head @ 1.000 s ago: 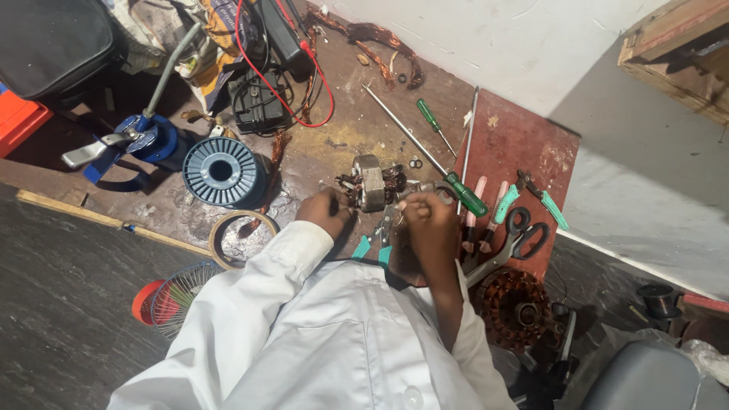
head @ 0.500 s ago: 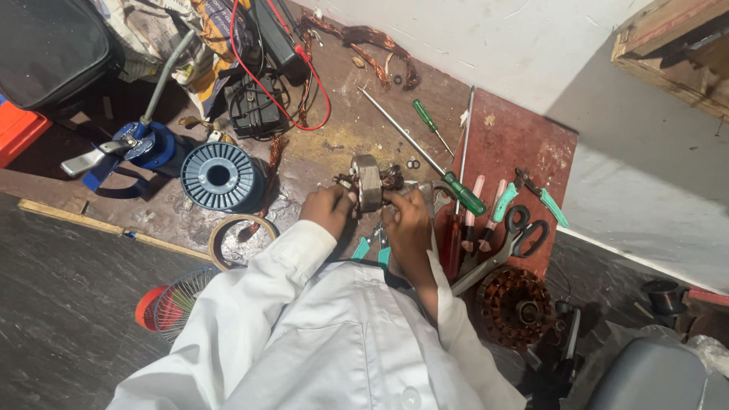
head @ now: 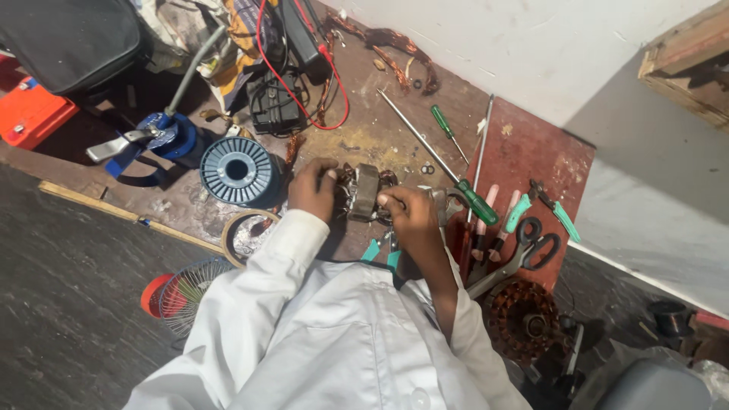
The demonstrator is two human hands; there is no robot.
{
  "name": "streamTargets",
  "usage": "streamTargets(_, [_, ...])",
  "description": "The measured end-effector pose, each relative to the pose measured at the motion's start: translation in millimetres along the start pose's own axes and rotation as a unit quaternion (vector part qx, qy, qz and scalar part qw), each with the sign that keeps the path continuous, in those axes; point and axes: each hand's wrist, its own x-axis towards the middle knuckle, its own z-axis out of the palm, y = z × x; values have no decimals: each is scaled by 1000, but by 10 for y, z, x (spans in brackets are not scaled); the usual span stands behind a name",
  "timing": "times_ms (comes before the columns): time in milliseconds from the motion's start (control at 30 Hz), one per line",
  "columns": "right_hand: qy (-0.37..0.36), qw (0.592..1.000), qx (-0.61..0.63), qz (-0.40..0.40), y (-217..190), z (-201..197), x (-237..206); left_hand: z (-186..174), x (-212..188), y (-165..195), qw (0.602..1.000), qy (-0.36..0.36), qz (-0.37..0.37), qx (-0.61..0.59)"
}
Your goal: The person uses a hammer and screwdriver to tap and adjust a cylindrical electrical component with copper windings on a cluttered workbench. They repeatedly strike the component while rotating it and occasionally use the screwdriver to pry or align parts.
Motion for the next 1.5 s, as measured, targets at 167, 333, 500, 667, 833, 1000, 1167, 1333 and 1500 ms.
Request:
streamTargets(167, [-16,997,58,46,-20,32,-40,-79,-194,-83,992,-66,-76,72])
streamTargets(333, [18,996,44,80,56,144,-33,-154,-311,-108,988,-136,-75,4])
streamTargets(500, [-3,992,64,110,158,187,165,-290,-264,17,987,-161,21,0])
streamTargets(667, [-23,969,154,191,302,107,302,-266,-137,66,979,-203,16,20])
streamTargets(833, [-21,938,279,204,429,-82,360,-167,-110,37,981,-192,28,3])
streamTargets(1000, [-13,955,260,141,387,-164,296,-142,-66,70,981,-191,12,-36])
streamTargets(1167, [35,992,17,120,268,-141,154,-143,-91,123,976,-200,-46,-76])
streamTargets(1333, [64,997,-27,17,198,-185,103,-142,-83,92,974,-199,-50,-94])
streamTargets(1500, [16,993,100,65,99,-193,92,-145,-85,44,964,-228,-94,-96])
